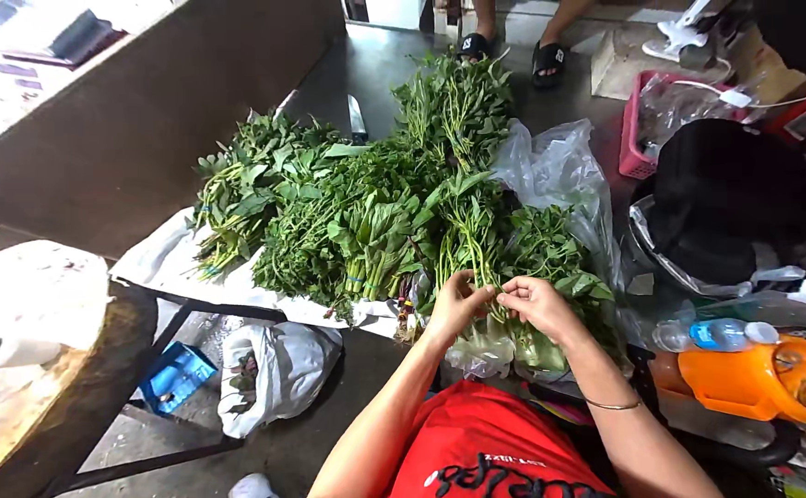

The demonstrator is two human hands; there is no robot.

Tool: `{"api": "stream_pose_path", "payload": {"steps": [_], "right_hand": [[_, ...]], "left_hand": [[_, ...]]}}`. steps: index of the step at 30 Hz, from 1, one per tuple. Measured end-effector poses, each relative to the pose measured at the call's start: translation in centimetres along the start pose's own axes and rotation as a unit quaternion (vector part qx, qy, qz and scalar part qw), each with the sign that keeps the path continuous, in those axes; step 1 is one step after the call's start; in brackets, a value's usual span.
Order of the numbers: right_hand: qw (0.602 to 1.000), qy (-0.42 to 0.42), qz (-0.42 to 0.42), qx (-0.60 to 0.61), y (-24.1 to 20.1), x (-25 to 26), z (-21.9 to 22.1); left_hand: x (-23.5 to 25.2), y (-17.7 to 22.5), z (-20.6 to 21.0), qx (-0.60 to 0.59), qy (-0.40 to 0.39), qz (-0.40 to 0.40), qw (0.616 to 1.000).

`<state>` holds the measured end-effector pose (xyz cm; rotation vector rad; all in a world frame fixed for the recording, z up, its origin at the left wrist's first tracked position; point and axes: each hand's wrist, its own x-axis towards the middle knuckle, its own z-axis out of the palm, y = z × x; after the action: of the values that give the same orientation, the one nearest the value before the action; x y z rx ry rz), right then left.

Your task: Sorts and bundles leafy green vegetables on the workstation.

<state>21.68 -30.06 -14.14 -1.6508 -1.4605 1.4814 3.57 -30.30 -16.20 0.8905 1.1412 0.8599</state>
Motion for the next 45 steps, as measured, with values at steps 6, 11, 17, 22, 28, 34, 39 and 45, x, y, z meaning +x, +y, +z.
{"api": "stream_pose_path", "payload": {"steps": [6,11,17,22,28,34,39,45], "right_hand": [[0.998,-0.065,-0.008,0.017,-1.1,0.1,-3.2],[0.987,0.026,0.055,-0.148,-0.3,-1.0,-6.9],[0.946,0.010,0.164,-0.281,4.6,-1.6,-1.9],[0.991,0.036,0.084,0.100,4.2,-3.7,-5.5],[0.982,0.082,-0.083,0.150,0.0,-6.6,-12.3],[0.966,0.125,-0.213,0.077,-5.3,-7.1,-12.2],[0.996,0.037,-0.025,-0.073,-4.0,-3.1,-4.3],[0.986,-0.081,0.101,-0.102,0.9,0.2,0.7]], "left_hand": [[0.0,-0.6,0.0,0.007,0.033,-0.009,0.999],[0.0,-1.3,-1.1,0.088,0.012,-0.025,0.996],[0.1,-1.7,-1.3,0.150,-0.004,-0.036,0.988],[0.1,-1.3,-1.8,0.139,-0.016,-0.041,0.989],[-0.1,-1.2,-1.8,0.122,-0.034,-0.038,0.991],[-0.3,-0.9,-1.0,0.020,-0.056,-0.041,0.997],[-0.3,-1.5,-1.1,-0.015,-0.068,-0.058,0.996],[-0.1,-1.9,-1.6,-0.006,-0.074,-0.060,0.995]]}}
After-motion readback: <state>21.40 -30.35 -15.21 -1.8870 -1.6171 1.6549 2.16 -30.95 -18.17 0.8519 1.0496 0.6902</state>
